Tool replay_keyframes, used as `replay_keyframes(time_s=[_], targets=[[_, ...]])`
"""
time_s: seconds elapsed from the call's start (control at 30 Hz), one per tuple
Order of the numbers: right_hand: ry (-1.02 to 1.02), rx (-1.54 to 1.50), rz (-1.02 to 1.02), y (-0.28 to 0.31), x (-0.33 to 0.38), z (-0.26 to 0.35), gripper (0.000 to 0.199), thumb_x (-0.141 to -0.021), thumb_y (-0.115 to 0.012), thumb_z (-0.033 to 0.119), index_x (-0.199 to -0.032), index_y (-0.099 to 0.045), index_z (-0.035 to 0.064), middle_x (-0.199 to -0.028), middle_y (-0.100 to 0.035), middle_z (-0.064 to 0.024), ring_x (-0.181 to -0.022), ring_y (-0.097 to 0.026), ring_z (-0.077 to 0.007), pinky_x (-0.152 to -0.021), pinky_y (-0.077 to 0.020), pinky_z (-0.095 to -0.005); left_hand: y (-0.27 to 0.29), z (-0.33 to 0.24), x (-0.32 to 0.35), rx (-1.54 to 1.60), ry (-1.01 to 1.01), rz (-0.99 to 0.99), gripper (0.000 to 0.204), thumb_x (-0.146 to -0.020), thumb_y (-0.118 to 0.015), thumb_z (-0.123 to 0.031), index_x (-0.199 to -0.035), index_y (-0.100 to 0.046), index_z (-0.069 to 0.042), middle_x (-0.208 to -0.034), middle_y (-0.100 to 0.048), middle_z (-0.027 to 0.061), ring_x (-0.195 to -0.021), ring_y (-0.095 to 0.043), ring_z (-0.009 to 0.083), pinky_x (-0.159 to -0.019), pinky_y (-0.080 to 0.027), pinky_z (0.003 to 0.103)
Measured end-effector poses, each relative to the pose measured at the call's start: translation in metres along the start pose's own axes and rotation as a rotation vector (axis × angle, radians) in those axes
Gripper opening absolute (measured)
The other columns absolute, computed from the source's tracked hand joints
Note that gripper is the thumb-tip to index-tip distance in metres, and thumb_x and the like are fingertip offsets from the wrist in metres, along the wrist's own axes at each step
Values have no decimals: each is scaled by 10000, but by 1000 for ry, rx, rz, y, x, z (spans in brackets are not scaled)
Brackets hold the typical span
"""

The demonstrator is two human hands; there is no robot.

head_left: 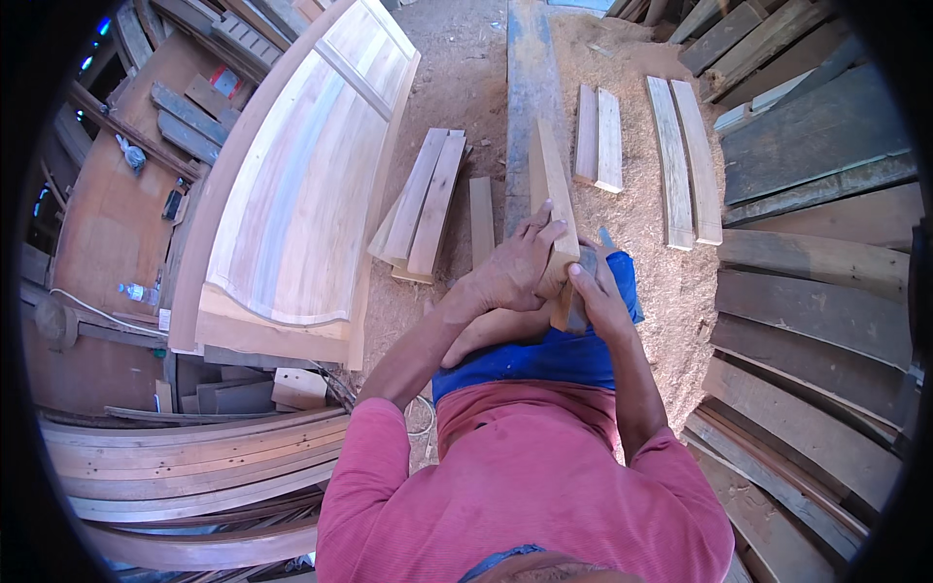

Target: The person sits on the floor and smooths wooden planks using a sanding block. They repeatedly rub the block along the edges and faces of the planks, occasionally flipping them over to work on different sides. The person also uses a metal file to smooth the edges of the wood.

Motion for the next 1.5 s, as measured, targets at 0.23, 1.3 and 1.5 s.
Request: replay_keyframes(time_s=[0.23, 1.3, 1.5], targets=[[49, 72, 112, 4, 22, 47, 727, -989, -635, 317, -1545, -357, -60, -1427, -548, -150, -1355, -508, -236, -1163, -382, -381, 47, -49, 13, 162, 26, -131, 1120, -581, -912, -282, -1504, -352, 13, -1496, -437, 329, -1456, -372, 513, -1246, -309, 525], [513, 565, -149, -39, -26, 212, 611, -1066, -569, 284, -1537, -350, -37, -1351, -542, -260, -1270, -548, -327, -1104, -416, -416, 87, -52, -91, 581, -300, -703, 1275, -800, -769, -728, -1591, -224, 112, -1487, -431, 268, -1416, -450, 399, -1199, -334, 510], [481, 584, -179, -21, -66, 228, 581, -1048, -573, 296, -1479, -397, -52, -1231, -592, -219, -1148, -574, -275, -1030, -449, -398, 91, -63, -76, 463, -335, -688, 1267, -745, -844, -670, -1577, -261, 88, -1468, -449, 269, -1402, -470, 384, -1186, -359, 504]])
Point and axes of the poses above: each hand's wrist, its own x-axis away from the middle knuckle, its own y-axis out of the back of the hand, z = x × y, the point moved 2 cm from there along -x, towards the middle knuckle
